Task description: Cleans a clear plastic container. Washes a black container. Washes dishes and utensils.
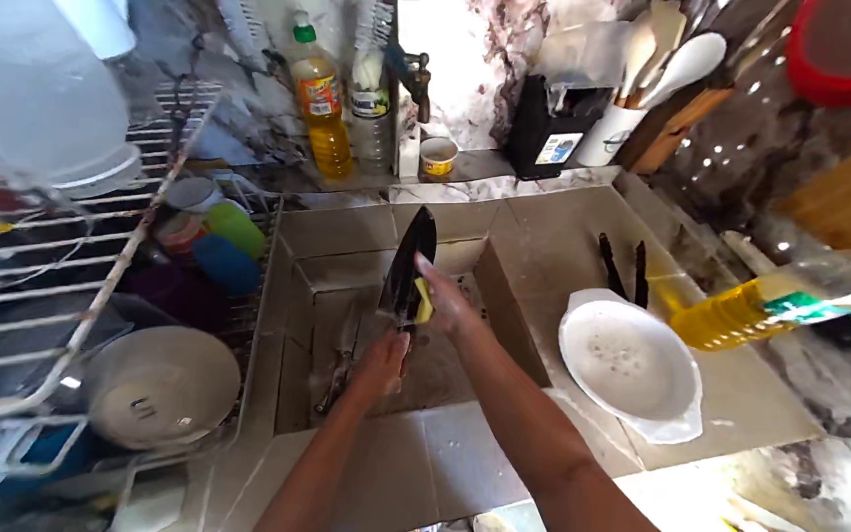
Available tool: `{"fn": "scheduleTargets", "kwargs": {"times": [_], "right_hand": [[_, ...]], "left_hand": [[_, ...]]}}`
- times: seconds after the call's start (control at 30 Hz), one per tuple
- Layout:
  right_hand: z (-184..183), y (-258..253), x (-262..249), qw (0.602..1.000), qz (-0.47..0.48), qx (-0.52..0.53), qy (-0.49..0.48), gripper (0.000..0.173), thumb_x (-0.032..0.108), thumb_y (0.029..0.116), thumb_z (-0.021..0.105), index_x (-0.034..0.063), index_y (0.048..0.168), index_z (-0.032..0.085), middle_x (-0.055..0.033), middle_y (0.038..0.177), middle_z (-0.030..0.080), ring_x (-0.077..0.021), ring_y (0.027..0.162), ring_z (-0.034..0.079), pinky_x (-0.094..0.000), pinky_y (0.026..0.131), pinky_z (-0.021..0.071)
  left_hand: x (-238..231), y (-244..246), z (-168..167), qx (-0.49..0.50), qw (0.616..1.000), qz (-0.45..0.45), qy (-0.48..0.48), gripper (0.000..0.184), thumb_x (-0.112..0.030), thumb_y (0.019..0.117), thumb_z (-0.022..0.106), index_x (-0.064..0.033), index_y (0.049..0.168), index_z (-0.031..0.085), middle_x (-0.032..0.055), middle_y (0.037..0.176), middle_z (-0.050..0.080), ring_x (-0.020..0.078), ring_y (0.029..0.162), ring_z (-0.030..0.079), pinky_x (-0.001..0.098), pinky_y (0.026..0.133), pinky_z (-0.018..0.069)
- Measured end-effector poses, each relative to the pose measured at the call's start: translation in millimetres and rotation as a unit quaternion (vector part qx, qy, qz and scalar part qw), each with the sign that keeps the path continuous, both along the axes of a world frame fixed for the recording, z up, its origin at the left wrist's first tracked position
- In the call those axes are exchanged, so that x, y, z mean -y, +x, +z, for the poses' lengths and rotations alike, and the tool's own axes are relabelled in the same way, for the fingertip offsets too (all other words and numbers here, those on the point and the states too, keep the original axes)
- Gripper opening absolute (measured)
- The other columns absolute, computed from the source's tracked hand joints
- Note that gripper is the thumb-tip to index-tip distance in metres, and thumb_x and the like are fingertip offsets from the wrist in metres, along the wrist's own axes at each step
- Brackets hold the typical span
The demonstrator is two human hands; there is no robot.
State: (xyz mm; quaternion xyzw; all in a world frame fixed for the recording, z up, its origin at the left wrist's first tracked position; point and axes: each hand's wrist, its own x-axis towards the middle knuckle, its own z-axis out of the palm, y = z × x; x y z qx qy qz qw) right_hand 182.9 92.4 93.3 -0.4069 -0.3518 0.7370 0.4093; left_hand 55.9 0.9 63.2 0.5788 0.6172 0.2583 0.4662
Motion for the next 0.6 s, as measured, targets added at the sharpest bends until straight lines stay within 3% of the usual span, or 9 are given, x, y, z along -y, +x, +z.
{"fn": "scheduleTargets", "kwargs": {"times": [0.07, 0.17, 0.23, 0.27, 0.33, 0.37, 0.43, 0.53, 0.6], "right_hand": [[12, 18, -30, 0.999, -0.029, -0.008, 0.044, 0.051, 0.044, 0.1103, 0.04, 0.0106, 0.148, 0.044, -0.0105, 0.114, 0.067, -0.0174, 0.093, 0.066, -0.0371, 0.08, 0.0574], [39, 71, -64, 0.985, -0.119, -0.008, 0.127, 0.045, 0.038, 0.1118, 0.037, 0.0091, 0.145, 0.047, -0.0097, 0.112, 0.067, -0.0165, 0.091, 0.068, -0.0334, 0.079, 0.0586], [46, 122, -73, 0.957, -0.175, 0.168, 0.157, 0.042, 0.029, 0.1108, 0.045, 0.0068, 0.146, 0.049, -0.0128, 0.115, 0.067, -0.0192, 0.095, 0.068, -0.0358, 0.083, 0.0586], [46, 154, -75, 0.916, -0.195, 0.314, 0.16, 0.043, 0.028, 0.1075, 0.055, 0.0072, 0.145, 0.052, -0.0154, 0.118, 0.067, -0.0229, 0.099, 0.067, -0.0406, 0.086, 0.0569], [36, 223, -74, 0.787, -0.188, 0.577, 0.107, 0.063, 0.039, 0.098, 0.068, 0.005, 0.147, 0.051, -0.0273, 0.134, 0.062, -0.0433, 0.122, 0.061, -0.0627, 0.099, 0.0496], [29, 254, -71, 0.731, -0.179, 0.656, 0.055, 0.071, 0.044, 0.0942, 0.072, 0.0002, 0.146, 0.051, -0.0335, 0.139, 0.056, -0.0521, 0.129, 0.054, -0.0704, 0.101, 0.0441], [6, 304, -68, 0.663, -0.152, 0.733, -0.028, 0.08, 0.05, 0.0889, 0.076, -0.0043, 0.143, 0.052, -0.0369, 0.141, 0.052, -0.0564, 0.133, 0.048, -0.0731, 0.102, 0.0411], [-27, 339, -73, 0.672, -0.087, 0.73, -0.086, 0.095, 0.047, 0.0881, 0.079, -0.003, 0.155, 0.033, -0.0359, 0.145, 0.049, -0.0529, 0.136, 0.047, -0.0684, 0.109, 0.0391], [-32, 345, -84, 0.684, -0.09, 0.721, -0.062, 0.093, 0.036, 0.0873, 0.082, 0.0004, 0.157, 0.031, -0.036, 0.143, 0.051, -0.0528, 0.133, 0.05, -0.0681, 0.107, 0.0416]], "left_hand": [[8, -1, -9, -0.018, 1.0, -0.008, 0.005, 0.043, -0.019, 0.1127, 0.03, 0.0104, 0.137, 0.05, 0.0182, 0.093, 0.063, 0.0214, 0.076, 0.061, 0.0386, 0.075, 0.054], [16, -10, -22, -0.067, 0.997, -0.001, 0.034, 0.041, -0.016, 0.1116, 0.034, 0.0124, 0.135, 0.052, 0.0233, 0.095, 0.066, 0.0276, 0.081, 0.064, 0.0452, 0.08, 0.0542], [16, -22, -27, -0.101, 0.994, 0.041, -0.017, 0.043, -0.019, 0.1128, 0.034, 0.0102, 0.142, 0.047, 0.0282, 0.107, 0.065, 0.0351, 0.093, 0.065, 0.0513, 0.086, 0.0521], [13, -29, -30, -0.125, 0.989, 0.06, -0.055, 0.044, -0.021, 0.1133, 0.034, 0.0074, 0.147, 0.042, 0.03, 0.115, 0.063, 0.039, 0.099, 0.064, 0.0545, 0.089, 0.0512], [5, -42, -40, -0.16, 0.977, 0.088, -0.112, 0.048, -0.021, 0.1127, 0.037, 0.0041, 0.153, 0.036, 0.0344, 0.131, 0.057, 0.0466, 0.117, 0.06, 0.0602, 0.099, 0.0473], [1, -46, -46, -0.169, 0.972, 0.097, -0.129, 0.05, -0.021, 0.1117, 0.04, 0.004, 0.154, 0.033, 0.0358, 0.136, 0.054, 0.0483, 0.123, 0.057, 0.0616, 0.103, 0.045], [-2, -50, -52, -0.178, 0.966, 0.111, -0.149, 0.054, -0.021, 0.1094, 0.048, 0.0043, 0.154, 0.032, 0.0361, 0.141, 0.05, 0.049, 0.128, 0.054, 0.0625, 0.106, 0.0427], [-9, -46, -52, -0.184, 0.956, 0.143, -0.177, 0.057, -0.018, 0.1067, 0.055, 0.0004, 0.156, 0.033, 0.0317, 0.147, 0.048, 0.0462, 0.135, 0.049, 0.0614, 0.111, 0.0387], [-16, -41, -48, -0.199, 0.949, 0.171, -0.173, 0.054, -0.016, 0.1048, 0.057, 0.0012, 0.153, 0.038, 0.0316, 0.144, 0.051, 0.0461, 0.134, 0.049, 0.0612, 0.11, 0.0391]]}}
